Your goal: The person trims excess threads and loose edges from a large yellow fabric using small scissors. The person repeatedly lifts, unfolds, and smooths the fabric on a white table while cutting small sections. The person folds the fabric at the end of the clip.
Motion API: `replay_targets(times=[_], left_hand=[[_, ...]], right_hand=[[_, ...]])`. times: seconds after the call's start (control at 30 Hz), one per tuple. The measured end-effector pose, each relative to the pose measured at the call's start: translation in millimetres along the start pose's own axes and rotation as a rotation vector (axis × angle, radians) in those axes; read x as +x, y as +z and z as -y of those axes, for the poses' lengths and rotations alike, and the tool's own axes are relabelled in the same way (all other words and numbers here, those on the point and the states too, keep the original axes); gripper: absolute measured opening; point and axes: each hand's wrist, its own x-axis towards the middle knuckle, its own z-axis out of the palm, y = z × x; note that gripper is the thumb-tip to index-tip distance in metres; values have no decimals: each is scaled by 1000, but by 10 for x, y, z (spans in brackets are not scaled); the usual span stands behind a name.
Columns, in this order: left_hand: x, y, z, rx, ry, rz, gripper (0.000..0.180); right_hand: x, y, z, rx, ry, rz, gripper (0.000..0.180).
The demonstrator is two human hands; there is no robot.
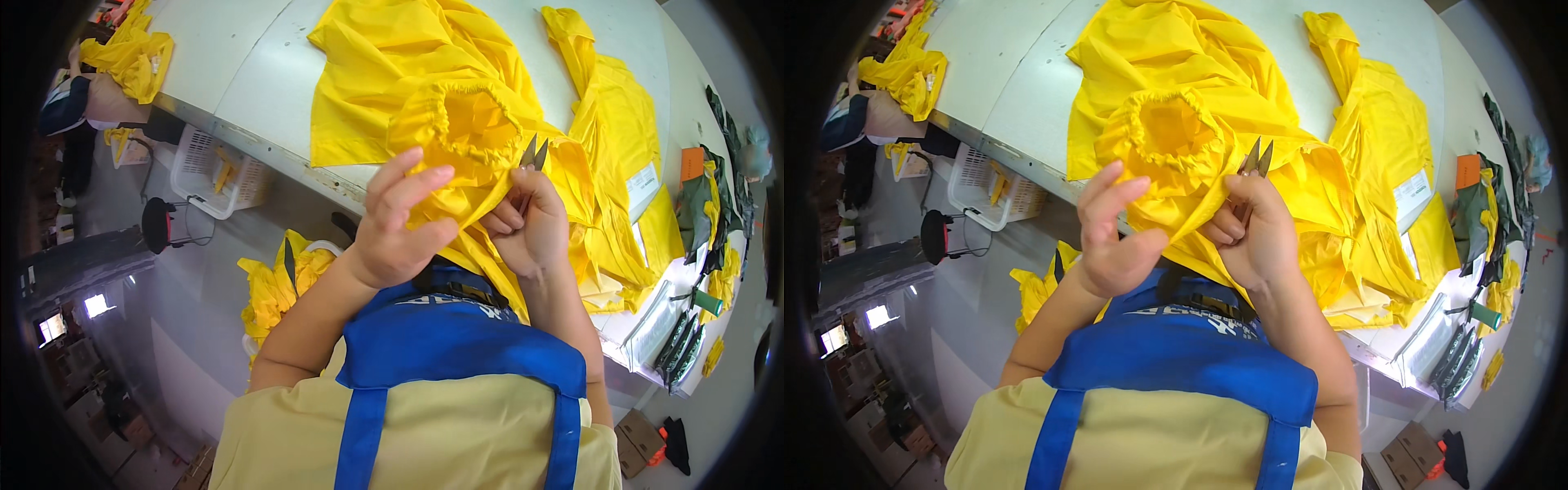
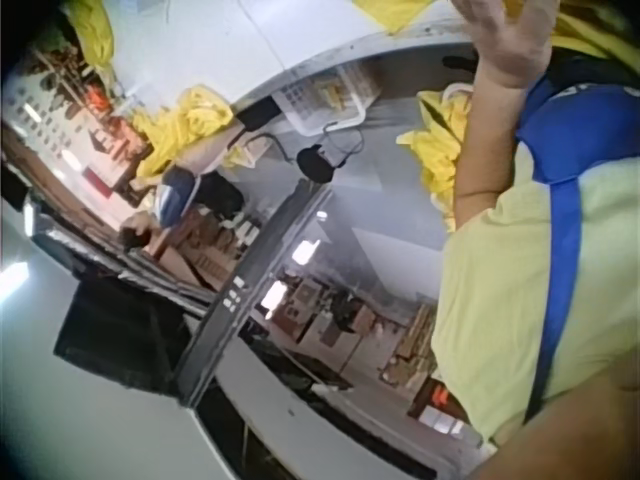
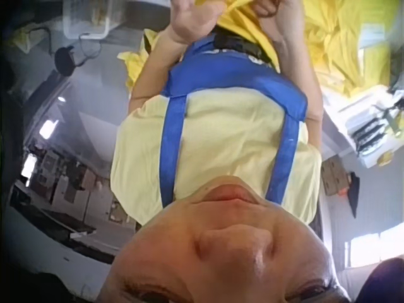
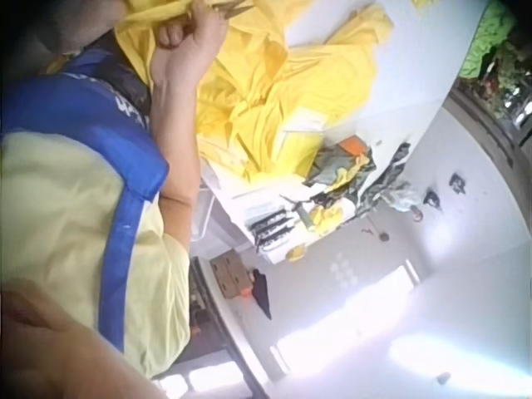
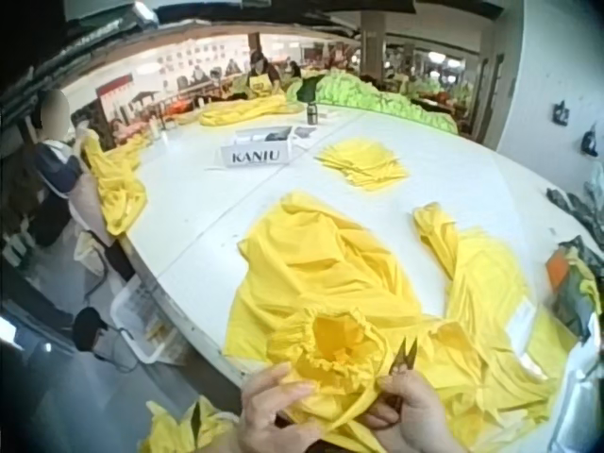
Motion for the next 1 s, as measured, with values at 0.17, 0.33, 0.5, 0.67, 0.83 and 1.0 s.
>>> replay_targets(times=[0.17, 0.33, 0.5, 0.67, 0.83, 1.0], left_hand=[[-99, 54, -153, -111, 29, 228, 9], [-37, -201, -59, 28, -222, -19, 29], [239, -31, -71, -868, -995, 268, 42], [355, -84, -139, -1194, -1264, 309, 45], [366, -106, -83, -1221, -1367, 383, 37], [205, -33, 81, -1755, -1429, 131, 34]], right_hand=[[-90, 127, -52, -530, -271, -118, 47], [-132, -291, 83, -772, -414, -47, 57], [-211, -443, 93, -739, -415, 85, 55], [-265, -549, 160, -689, -448, 134, 37], [-346, -607, 277, -655, -474, -94, 33], [-403, -480, 429, -445, -275, -45, 26]])
